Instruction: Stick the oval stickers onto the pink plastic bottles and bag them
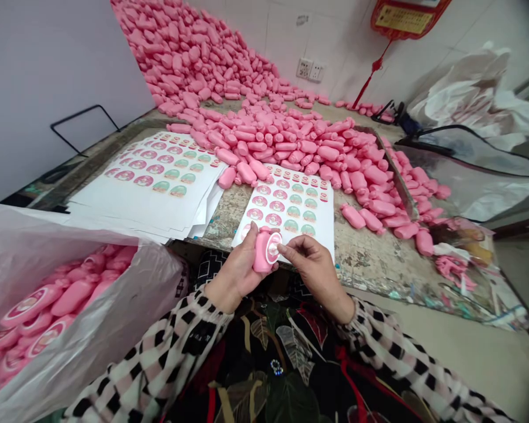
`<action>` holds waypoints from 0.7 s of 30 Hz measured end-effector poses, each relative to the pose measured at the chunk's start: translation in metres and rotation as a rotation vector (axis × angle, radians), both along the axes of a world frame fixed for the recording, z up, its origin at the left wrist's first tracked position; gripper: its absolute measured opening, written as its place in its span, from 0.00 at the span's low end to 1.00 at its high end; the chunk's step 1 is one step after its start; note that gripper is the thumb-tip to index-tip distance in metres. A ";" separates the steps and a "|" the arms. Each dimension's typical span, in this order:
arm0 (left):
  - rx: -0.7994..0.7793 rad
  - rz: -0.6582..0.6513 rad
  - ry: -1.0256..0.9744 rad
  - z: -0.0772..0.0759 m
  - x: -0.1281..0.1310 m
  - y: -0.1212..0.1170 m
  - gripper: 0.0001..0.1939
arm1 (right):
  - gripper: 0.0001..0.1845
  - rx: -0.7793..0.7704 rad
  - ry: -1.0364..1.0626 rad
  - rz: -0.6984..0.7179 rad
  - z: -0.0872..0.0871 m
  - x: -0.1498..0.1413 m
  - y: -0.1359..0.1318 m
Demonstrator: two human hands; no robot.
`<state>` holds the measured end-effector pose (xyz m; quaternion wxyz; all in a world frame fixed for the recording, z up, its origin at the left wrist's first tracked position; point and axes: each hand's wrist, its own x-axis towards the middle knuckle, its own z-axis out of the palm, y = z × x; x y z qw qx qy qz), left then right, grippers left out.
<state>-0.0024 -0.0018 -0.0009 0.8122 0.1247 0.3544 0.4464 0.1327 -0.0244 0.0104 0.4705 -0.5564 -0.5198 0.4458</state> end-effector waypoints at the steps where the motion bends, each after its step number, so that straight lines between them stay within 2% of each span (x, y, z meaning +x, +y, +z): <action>1: 0.004 -0.017 0.004 -0.001 0.002 0.000 0.21 | 0.11 -0.006 0.002 0.005 -0.001 -0.001 0.000; 15: 0.057 -0.003 0.042 -0.005 0.009 0.000 0.27 | 0.12 -0.078 0.114 0.081 -0.013 -0.004 -0.001; 18: 0.079 0.007 0.045 -0.007 0.010 -0.001 0.28 | 0.13 -0.055 -0.008 0.071 -0.014 -0.002 -0.002; 21: 0.084 0.025 0.054 -0.010 0.010 -0.002 0.27 | 0.14 0.064 -0.361 0.066 -0.010 0.002 -0.006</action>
